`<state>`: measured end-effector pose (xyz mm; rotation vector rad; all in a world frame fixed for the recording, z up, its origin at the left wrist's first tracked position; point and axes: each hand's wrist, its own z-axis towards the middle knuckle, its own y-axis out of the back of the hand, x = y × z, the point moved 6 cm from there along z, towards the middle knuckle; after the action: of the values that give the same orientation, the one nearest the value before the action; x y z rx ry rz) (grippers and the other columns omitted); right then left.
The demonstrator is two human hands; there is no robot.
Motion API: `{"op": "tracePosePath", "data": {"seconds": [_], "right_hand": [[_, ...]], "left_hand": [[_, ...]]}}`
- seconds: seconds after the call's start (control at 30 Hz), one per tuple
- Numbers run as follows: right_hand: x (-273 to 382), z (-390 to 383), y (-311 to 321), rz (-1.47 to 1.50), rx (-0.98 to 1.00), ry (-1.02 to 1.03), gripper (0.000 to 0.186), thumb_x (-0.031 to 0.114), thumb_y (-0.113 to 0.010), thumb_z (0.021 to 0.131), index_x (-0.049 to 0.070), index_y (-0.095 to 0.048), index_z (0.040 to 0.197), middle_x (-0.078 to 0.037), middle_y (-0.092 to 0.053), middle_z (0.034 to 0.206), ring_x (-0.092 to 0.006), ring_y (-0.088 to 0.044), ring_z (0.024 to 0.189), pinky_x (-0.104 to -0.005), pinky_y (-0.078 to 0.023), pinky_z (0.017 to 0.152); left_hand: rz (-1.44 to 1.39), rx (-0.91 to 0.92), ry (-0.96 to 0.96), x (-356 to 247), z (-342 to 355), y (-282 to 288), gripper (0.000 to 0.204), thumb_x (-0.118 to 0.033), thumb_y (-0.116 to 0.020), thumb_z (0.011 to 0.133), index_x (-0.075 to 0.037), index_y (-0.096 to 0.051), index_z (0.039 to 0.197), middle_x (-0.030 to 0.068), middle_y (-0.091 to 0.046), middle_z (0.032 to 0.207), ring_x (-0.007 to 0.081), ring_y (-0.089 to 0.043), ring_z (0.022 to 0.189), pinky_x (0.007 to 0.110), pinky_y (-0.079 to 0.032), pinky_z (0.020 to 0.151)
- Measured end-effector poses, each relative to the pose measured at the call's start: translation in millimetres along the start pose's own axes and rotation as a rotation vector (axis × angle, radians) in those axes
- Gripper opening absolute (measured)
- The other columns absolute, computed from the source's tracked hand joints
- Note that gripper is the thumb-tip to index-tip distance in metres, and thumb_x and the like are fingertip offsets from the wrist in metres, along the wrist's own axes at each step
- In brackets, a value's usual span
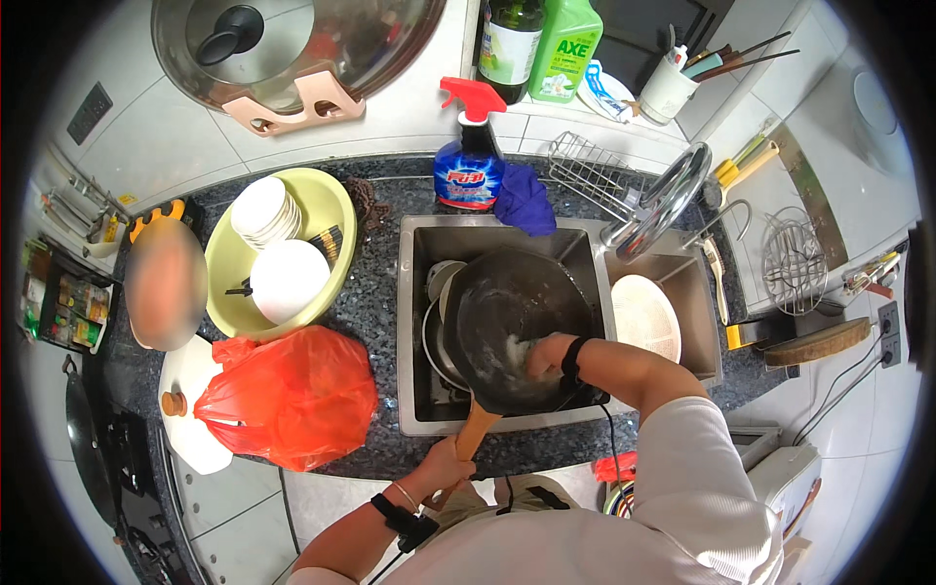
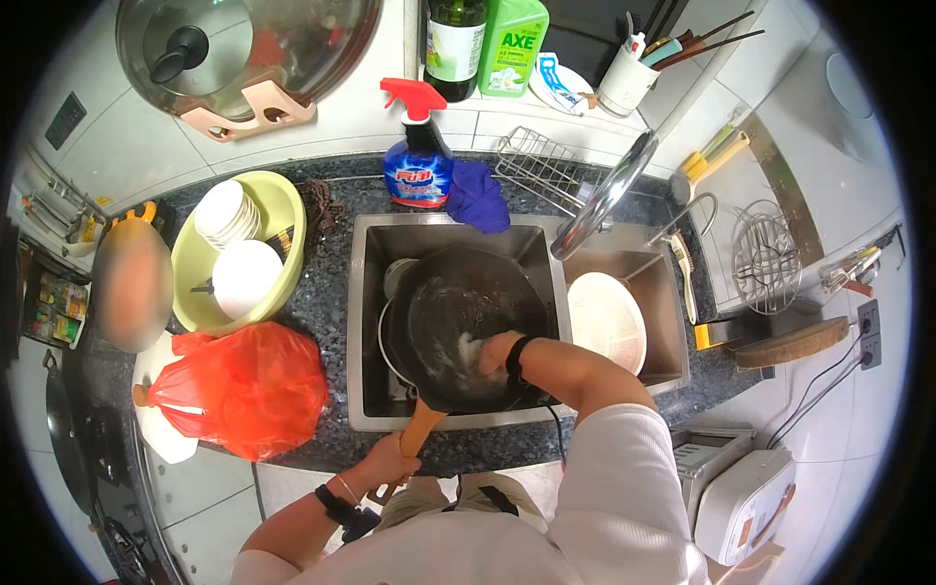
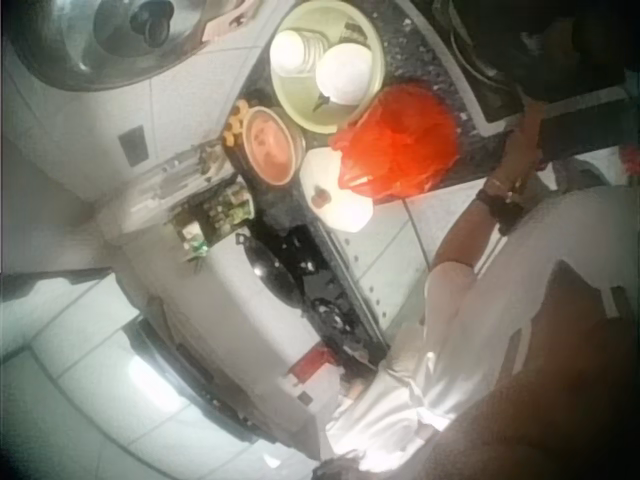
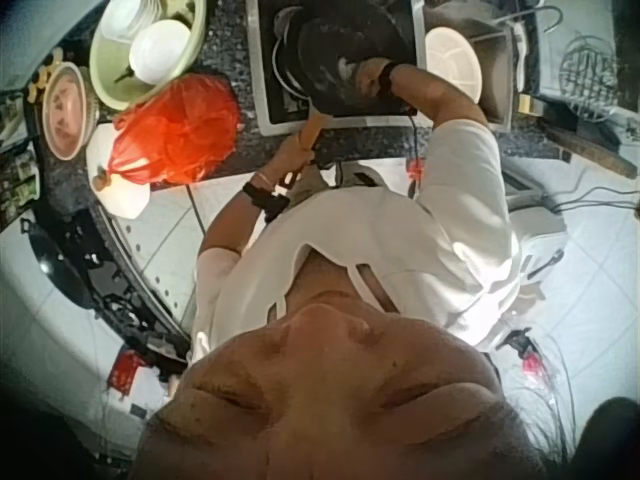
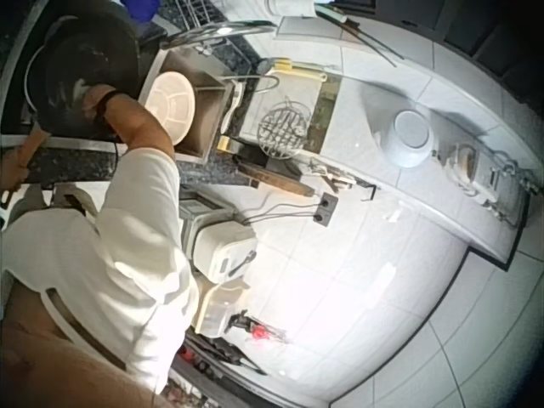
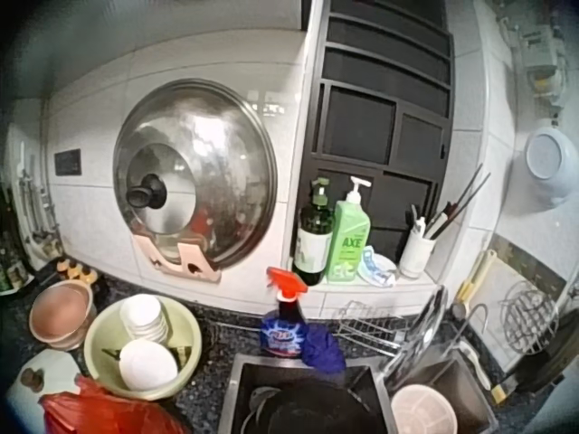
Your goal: The person is washing a large pan and its lid in a kitchen sink using soap and a sponge.
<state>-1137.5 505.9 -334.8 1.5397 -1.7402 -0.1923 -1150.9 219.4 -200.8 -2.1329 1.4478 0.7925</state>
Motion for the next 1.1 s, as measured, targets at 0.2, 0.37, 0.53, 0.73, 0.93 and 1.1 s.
{"op": "tracePosePath", "data": {"seconds": [0.2, 0.37, 0.53, 0.73, 0.93, 1.1], "right_hand": [[85.6, 76.3, 44.0, -0.046, 0.172, 0.198, 0.029, 0.026, -0.059, 0.076, -0.001, -0.063, 0.088, -0.013, -0.066, 0.089, -0.0257, -0.065, 0.079, -0.0397, -0.05, 0.064], [11.6, 114.4, 92.4, 0.196, -0.157, 0.042, 0.023, 0.018, -0.052, 0.083, -0.002, -0.063, 0.087, -0.011, -0.066, 0.072, -0.0207, -0.066, 0.065, -0.036, -0.053, 0.054], [-44.2, 47.8, 115.1, 0.968, -0.536, -0.661, 0.019, 0.018, -0.055, 0.08, 0.002, -0.065, 0.086, -0.013, -0.066, 0.08, -0.0223, -0.065, 0.063, -0.0356, -0.052, 0.055], [-103.6, 2.0, 30.0, 0.035, -0.187, -0.461, 0.013, 0.009, -0.061, 0.068, 0.005, -0.065, 0.079, -0.017, -0.063, 0.077, -0.0232, -0.062, 0.061, -0.0352, -0.048, 0.056], [-23.1, 29.8, -30.7, 0.365, 0.297, -0.476, 0.017, 0.012, -0.051, 0.075, 0.007, -0.067, 0.077, -0.013, -0.061, 0.073, -0.0242, -0.061, 0.061, -0.0386, -0.048, 0.056], [56.7, 35.7, 14.3, 0.856, 0.108, -0.499, 0.017, 0.016, -0.049, 0.078, 0.006, -0.063, 0.075, -0.011, -0.056, 0.065, -0.0215, -0.056, 0.051, -0.0337, -0.046, 0.05]], "left_hand": [[0.022, -0.005, -0.029, 15.3, 6.7, 2.9, 0.041, -0.006, -0.066, 0.068, 0.005, -0.047, 0.103, 0.0101, -0.058, 0.069, 0.0163, -0.058, 0.053, 0.029, -0.046, 0.047], [0.043, -0.011, -0.035, 9.3, 4.8, -0.1, 0.041, -0.008, -0.066, 0.068, 0.004, -0.047, 0.102, 0.0103, -0.059, 0.07, 0.0171, -0.058, 0.056, 0.029, -0.047, 0.05], [-0.01, -0.034, -0.016, 15.3, 4.4, 0.4, 0.04, -0.002, -0.061, 0.072, 0.002, -0.045, 0.108, 0.0065, -0.053, 0.064, 0.0136, -0.053, 0.048, 0.028, -0.044, 0.042], [0.071, -0.01, -0.053, 6.3, 5.2, -1.9, 0.036, -0.008, -0.065, 0.069, 0.005, -0.049, 0.098, 0.0107, -0.059, 0.073, 0.0177, -0.059, 0.059, 0.031, -0.048, 0.055], [0.012, -0.027, -0.016, 11.6, -1.6, 6.3, 0.037, -0.008, -0.064, 0.069, 0.004, -0.049, 0.1, 0.0105, -0.058, 0.072, 0.0171, -0.058, 0.059, 0.029, -0.048, 0.054], [-0.016, 0.024, -0.027, -0.2, -2.7, 0.4, 0.031, -0.003, -0.062, 0.072, 0.002, -0.045, 0.097, 0.0076, -0.054, 0.064, 0.015, -0.054, 0.046, 0.029, -0.043, 0.041]]}}
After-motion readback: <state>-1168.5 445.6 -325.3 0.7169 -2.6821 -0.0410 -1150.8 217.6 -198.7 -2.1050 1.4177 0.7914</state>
